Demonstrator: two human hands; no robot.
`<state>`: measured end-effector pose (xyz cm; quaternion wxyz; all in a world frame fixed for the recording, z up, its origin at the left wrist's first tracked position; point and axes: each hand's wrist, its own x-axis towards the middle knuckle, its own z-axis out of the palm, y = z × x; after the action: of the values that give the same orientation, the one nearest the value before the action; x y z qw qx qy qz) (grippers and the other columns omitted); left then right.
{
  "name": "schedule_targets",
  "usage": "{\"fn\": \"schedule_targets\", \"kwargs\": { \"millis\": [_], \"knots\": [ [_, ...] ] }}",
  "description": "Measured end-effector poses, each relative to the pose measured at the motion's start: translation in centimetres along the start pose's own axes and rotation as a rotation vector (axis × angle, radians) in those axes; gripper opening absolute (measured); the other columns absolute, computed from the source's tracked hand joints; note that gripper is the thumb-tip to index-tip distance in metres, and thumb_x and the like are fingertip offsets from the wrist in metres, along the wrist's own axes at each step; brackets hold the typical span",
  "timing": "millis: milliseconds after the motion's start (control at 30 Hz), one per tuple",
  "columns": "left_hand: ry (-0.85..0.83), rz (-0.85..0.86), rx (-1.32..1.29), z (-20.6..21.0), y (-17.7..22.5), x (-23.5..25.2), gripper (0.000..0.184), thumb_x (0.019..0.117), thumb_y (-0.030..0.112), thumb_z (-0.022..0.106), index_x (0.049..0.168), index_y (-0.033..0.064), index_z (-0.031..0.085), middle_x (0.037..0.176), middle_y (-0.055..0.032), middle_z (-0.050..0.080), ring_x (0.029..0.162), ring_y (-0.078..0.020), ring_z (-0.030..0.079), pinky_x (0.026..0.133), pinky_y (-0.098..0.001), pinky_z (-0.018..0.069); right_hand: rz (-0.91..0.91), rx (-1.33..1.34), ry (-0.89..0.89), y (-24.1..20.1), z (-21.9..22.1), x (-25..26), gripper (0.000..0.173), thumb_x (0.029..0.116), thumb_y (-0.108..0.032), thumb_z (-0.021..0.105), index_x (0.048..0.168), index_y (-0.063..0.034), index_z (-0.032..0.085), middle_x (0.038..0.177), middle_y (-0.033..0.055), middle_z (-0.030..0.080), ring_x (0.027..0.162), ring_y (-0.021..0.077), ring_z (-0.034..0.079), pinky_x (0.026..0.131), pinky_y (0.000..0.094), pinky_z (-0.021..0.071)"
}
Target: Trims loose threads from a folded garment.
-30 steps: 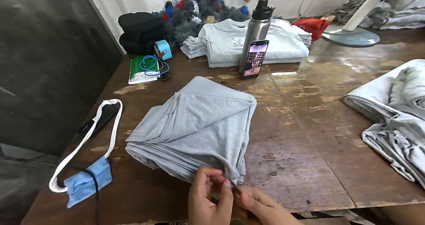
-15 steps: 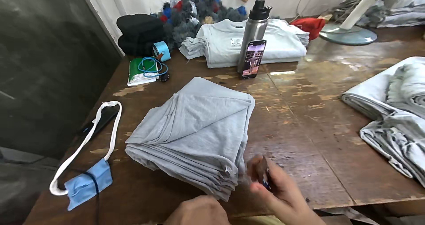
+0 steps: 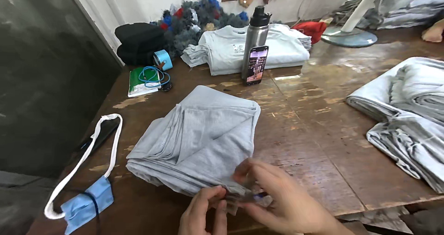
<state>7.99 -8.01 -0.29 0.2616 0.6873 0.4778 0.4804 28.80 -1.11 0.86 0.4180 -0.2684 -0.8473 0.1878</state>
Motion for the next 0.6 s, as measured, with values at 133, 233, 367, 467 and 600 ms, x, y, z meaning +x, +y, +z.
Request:
{"fn": "schedule_targets", "kwargs": {
  "millis": [133,233,367,467,600],
  "knots": [
    [0.004,0.000,-0.031,0.4,-0.1,0.1,0.021,0.0993,0.007,0.060,0.115,-0.0058,0.061,0.111,-0.0123,0.071,0.099,-0.0063,0.071,0.089,-0.0234,0.0598,0.205,-0.036,0.002,1.4,3.0,-2.0,0.016,0.0892,-0.023,0.066,0.090,-0.0074,0.061,0.072,0.0034,0.056,0.066,0.0138,0.056,0.060,0.0287,0.0479],
    [-0.003,0.005,-0.018,0.9,-0.3,0.2,0.020,0.0969,0.006,0.062,0.112,-0.0064,0.066,0.112,-0.0139,0.071,0.101,-0.0075,0.070,0.088,-0.0232,0.0602,0.254,0.328,0.167,1.8,4.1,-2.8,0.010,0.0913,-0.012,0.066,0.088,-0.0043,0.059,0.077,0.0015,0.059,0.069,0.0018,0.054,0.061,0.0160,0.0453],
    [-0.023,-0.034,0.036,1.8,-0.5,0.7,0.025,0.0933,0.007,0.064,0.113,-0.0070,0.070,0.110,-0.0155,0.072,0.096,-0.0084,0.073,0.083,-0.0230,0.0623,0.284,0.831,0.348,1.8,4.5,-2.3,0.011,0.0974,-0.012,0.068,0.093,-0.0181,0.060,0.095,-0.0074,0.069,0.082,-0.0038,0.061,0.070,0.0125,0.0490],
    [-0.021,-0.036,0.013,2.4,-0.5,0.9,0.034,0.0909,0.007,0.067,0.121,-0.0096,0.067,0.115,-0.0176,0.071,0.098,-0.0096,0.073,0.084,-0.0238,0.0623,0.310,0.973,0.403,1.9,4.9,-2.2,0.012,0.0987,-0.012,0.066,0.092,-0.0195,0.059,0.096,-0.0058,0.068,0.084,-0.0008,0.062,0.072,0.0155,0.0506],
    [0.024,-0.027,-0.159,2.8,-0.7,1.0,0.045,0.0921,0.009,0.070,0.130,-0.0129,0.059,0.124,-0.0189,0.065,0.104,-0.0126,0.071,0.084,-0.0274,0.0633,0.291,0.924,0.406,1.9,5.3,-2.4,0.012,0.0997,-0.011,0.064,0.091,-0.0174,0.058,0.096,-0.0051,0.067,0.085,-0.0008,0.061,0.073,0.0152,0.0501]
  ]
}}
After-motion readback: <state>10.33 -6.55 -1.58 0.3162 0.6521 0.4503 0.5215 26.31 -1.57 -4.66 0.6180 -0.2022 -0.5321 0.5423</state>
